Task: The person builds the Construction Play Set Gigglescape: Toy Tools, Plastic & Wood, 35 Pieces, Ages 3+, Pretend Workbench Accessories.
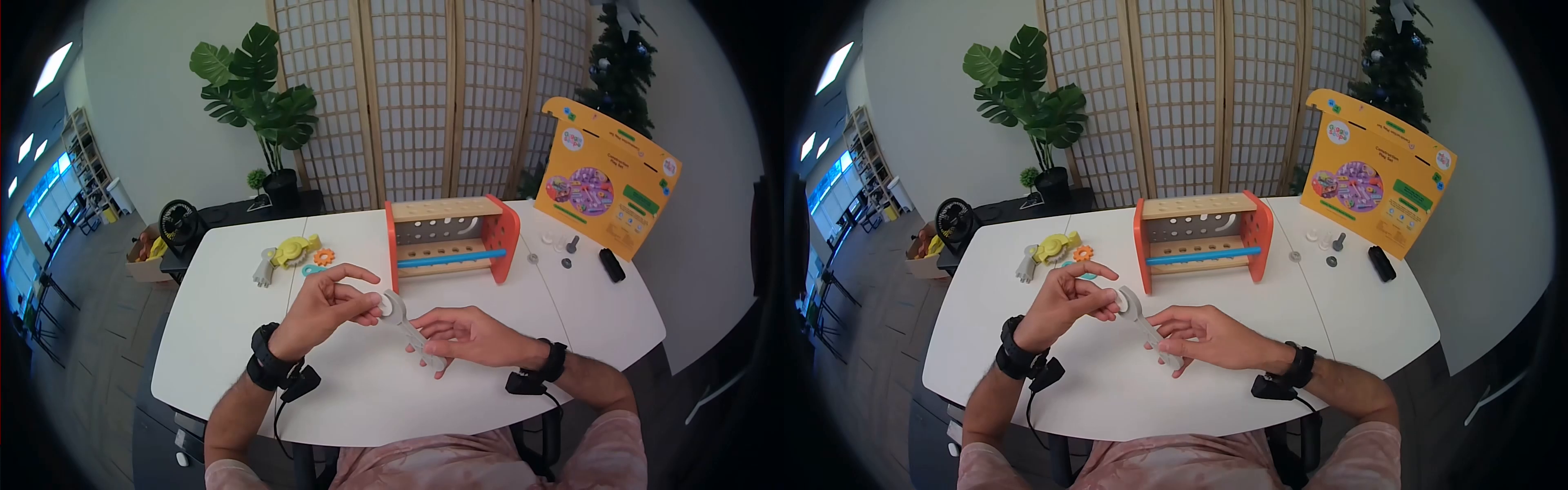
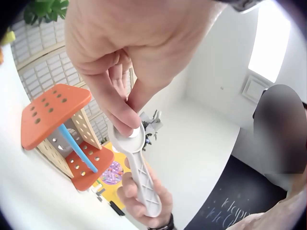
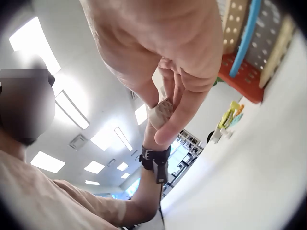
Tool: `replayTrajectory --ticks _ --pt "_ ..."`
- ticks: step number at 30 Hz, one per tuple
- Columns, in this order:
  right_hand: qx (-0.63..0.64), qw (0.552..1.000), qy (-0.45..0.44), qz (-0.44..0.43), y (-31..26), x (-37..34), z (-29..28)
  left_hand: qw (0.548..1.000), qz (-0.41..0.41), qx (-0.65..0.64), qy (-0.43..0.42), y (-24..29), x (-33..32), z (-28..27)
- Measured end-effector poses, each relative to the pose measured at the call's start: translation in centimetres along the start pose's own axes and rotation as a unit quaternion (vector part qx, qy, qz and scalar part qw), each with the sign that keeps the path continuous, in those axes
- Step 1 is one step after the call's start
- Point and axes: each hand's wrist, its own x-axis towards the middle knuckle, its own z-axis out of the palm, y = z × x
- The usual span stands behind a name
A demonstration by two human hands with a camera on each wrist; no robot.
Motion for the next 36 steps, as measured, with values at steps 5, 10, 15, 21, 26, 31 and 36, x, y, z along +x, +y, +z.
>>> replayTrajectory --ticks 5,10,15,21,26,31,36 --pt "0.102 0.993 -0.031 0.058 0.8 0.4 0.0 0.998 0.028 0.044 0.036 -0.7 0.1 0.3" --pt "0.135 0.988 -0.009 0.078 2.0 0.3 -0.8 0.992 0.027 0.068 0.106 0.0 0.0 -1.2" --pt "0.120 0.986 0.038 0.105 3.2 -0.1 -2.2 0.963 0.050 0.192 0.182 -3.4 0.4 -6.2" --pt "0.125 0.981 0.090 0.120 4.9 0.1 -4.0 0.889 0.054 0.425 0.164 -10.3 0.0 -12.5" --pt "0.120 0.980 0.099 0.121 5.1 0.5 -4.3 0.890 -0.052 0.433 0.136 -9.4 0.3 -11.7" --pt "0.110 0.981 0.102 0.124 5.0 0.8 -4.3 0.885 -0.033 0.445 0.133 -9.8 0.9 -11.3" --pt "0.106 0.981 0.109 0.123 5.4 0.9 -4.7 0.896 -0.015 0.421 0.138 -9.7 1.3 -10.9"
